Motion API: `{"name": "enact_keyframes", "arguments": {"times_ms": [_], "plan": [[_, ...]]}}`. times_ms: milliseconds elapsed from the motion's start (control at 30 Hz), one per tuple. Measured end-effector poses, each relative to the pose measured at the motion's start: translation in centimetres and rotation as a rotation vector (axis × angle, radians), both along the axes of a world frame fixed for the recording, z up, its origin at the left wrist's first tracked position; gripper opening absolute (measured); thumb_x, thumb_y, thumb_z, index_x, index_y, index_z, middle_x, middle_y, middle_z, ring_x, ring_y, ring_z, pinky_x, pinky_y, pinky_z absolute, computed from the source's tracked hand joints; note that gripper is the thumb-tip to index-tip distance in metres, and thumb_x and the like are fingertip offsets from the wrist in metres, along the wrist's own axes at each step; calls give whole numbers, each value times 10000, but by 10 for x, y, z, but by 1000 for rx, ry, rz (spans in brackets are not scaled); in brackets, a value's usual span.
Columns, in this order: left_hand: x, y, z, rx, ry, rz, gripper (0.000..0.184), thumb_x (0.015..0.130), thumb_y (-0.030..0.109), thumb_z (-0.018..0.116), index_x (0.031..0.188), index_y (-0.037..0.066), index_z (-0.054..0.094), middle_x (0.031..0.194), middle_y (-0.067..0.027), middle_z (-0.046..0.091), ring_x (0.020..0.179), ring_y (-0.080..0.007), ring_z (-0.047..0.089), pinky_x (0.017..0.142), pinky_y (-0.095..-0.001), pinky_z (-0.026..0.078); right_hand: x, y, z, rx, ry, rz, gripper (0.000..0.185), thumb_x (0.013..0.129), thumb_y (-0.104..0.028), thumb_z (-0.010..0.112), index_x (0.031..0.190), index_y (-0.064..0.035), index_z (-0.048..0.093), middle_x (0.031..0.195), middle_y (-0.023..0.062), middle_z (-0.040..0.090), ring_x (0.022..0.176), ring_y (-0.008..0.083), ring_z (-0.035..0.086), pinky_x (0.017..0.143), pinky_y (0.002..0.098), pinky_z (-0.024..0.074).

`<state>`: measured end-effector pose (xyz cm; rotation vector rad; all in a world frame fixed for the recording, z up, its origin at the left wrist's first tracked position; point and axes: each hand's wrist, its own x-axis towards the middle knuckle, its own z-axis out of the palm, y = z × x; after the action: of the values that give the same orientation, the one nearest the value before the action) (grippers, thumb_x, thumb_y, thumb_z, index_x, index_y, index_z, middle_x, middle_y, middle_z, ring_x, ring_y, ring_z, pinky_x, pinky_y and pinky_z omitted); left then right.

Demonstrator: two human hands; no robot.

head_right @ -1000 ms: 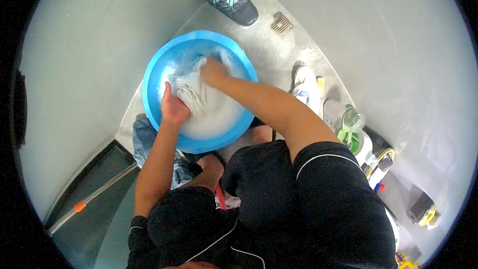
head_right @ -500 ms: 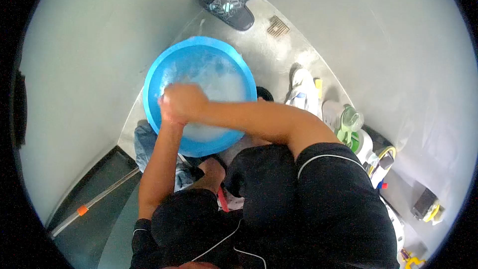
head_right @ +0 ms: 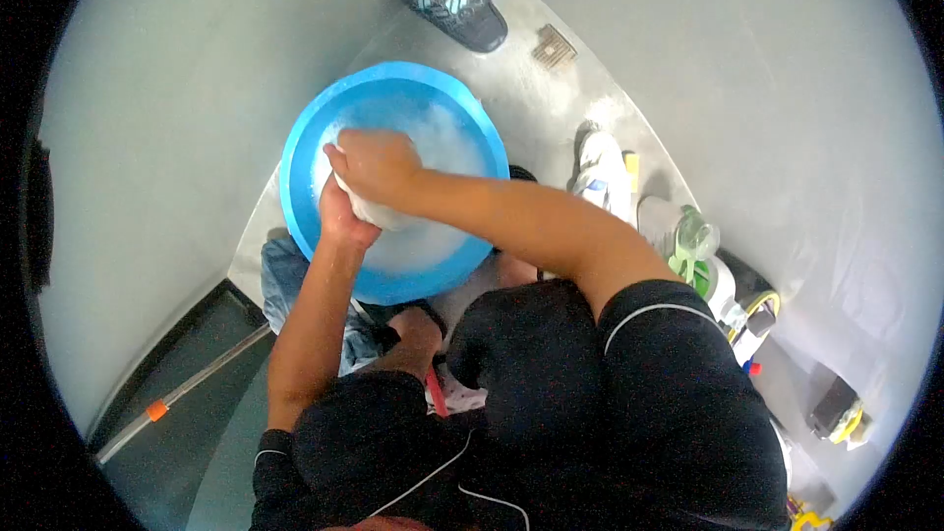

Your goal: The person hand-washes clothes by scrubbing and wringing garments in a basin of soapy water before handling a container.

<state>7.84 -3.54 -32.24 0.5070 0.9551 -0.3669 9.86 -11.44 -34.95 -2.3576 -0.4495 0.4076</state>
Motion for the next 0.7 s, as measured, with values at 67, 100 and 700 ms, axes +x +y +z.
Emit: {"name": "enact_keyframes", "arguments": {"times_ms": [67, 100, 700], "plan": [[-11, 25, -47, 1, -36, -2, 338, 1041, 472, 570, 1000, 142, 633, 917, -59, 684, 885, -234, 675, 809, -422, 567, -3, -4, 8, 170, -156, -33, 386, 951, -382, 586, 946, -16, 709, 865, 234, 731, 798, 414, 728, 681, 534, 561], [-25, 56, -99, -285, -282, -31, 370, 1060, 472, 526, 1119, 122, 628, 1056, -76, 688, 1004, -254, 666, 909, -439, 546, 1, -5, 8, 167, -166, -28, 386, 951, -382, 586, 946, -16, 709, 865, 234, 731, 798, 414, 728, 681, 534, 561], [-7, 76, -74, -143, -129, -112, 500, 1089, 394, 513, 1412, 15, 551, 1378, -163, 640, 1271, -338, 612, 1111, -520, 463, 1, -32, -8, 394, 139, -41, 407, 834, -279, 757, 1143, -29, 670, 1153, 246, 680, 1047, 336, 687, 904, 464, 544]]}}
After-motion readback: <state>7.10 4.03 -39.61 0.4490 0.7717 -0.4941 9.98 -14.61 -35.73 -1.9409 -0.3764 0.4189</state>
